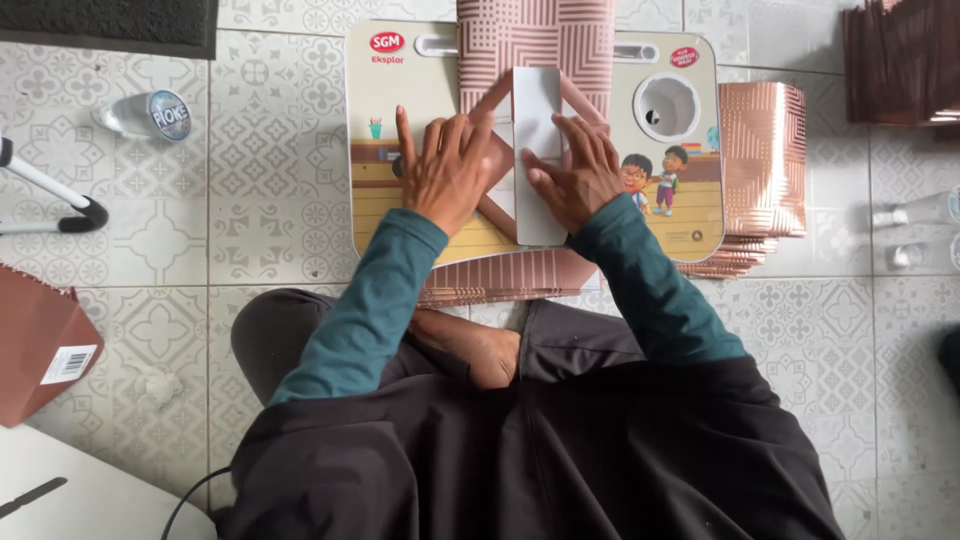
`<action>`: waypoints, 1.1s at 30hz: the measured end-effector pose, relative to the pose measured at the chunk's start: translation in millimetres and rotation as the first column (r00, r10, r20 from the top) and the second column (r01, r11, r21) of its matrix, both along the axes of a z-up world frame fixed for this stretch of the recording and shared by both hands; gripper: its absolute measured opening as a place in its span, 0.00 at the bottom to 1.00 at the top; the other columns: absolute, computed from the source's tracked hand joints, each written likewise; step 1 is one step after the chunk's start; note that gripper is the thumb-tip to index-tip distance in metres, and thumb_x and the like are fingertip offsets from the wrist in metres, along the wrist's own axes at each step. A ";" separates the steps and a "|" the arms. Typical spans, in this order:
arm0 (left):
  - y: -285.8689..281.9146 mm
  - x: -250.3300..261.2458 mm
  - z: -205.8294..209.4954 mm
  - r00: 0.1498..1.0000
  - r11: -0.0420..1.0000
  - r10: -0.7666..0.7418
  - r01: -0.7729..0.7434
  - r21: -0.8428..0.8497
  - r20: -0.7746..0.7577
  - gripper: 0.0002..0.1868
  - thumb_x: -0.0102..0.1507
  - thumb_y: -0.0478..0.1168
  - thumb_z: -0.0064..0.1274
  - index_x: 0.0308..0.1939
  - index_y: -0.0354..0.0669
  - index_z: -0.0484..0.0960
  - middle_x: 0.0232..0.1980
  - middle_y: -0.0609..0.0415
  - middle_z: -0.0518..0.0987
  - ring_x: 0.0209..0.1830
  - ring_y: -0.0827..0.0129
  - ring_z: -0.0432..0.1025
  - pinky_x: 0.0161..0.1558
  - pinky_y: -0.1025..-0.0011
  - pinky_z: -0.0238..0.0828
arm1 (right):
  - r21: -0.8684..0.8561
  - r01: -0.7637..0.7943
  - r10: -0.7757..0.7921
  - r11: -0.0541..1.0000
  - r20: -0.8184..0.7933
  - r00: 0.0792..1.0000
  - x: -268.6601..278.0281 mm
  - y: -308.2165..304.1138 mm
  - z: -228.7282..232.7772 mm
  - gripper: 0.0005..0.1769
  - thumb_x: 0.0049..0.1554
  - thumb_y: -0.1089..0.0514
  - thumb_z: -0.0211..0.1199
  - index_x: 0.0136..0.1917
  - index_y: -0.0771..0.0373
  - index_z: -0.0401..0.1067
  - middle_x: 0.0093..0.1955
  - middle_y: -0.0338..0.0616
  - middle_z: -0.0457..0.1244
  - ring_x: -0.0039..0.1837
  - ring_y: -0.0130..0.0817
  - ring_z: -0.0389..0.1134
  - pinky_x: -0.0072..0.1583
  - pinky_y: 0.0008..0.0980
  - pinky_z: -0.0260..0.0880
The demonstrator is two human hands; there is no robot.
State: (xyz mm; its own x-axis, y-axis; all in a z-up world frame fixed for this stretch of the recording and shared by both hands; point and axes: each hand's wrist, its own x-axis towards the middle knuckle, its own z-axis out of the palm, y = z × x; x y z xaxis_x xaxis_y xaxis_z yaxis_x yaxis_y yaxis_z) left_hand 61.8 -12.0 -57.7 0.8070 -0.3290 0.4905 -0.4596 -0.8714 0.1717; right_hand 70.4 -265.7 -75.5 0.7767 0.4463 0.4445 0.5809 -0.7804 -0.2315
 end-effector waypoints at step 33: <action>-29.1 -14.1 10.9 0.910 0.992 -0.015 0.065 0.109 -0.414 0.33 0.73 0.50 0.32 0.83 0.51 0.52 0.84 0.30 0.39 0.85 0.43 0.31 0.76 0.33 0.18 | -0.064 0.153 -0.144 0.986 0.128 0.981 -31.1 19.9 8.8 0.23 0.66 0.39 0.50 0.69 0.38 0.74 0.68 0.42 0.59 0.71 0.68 0.51 0.67 0.66 0.52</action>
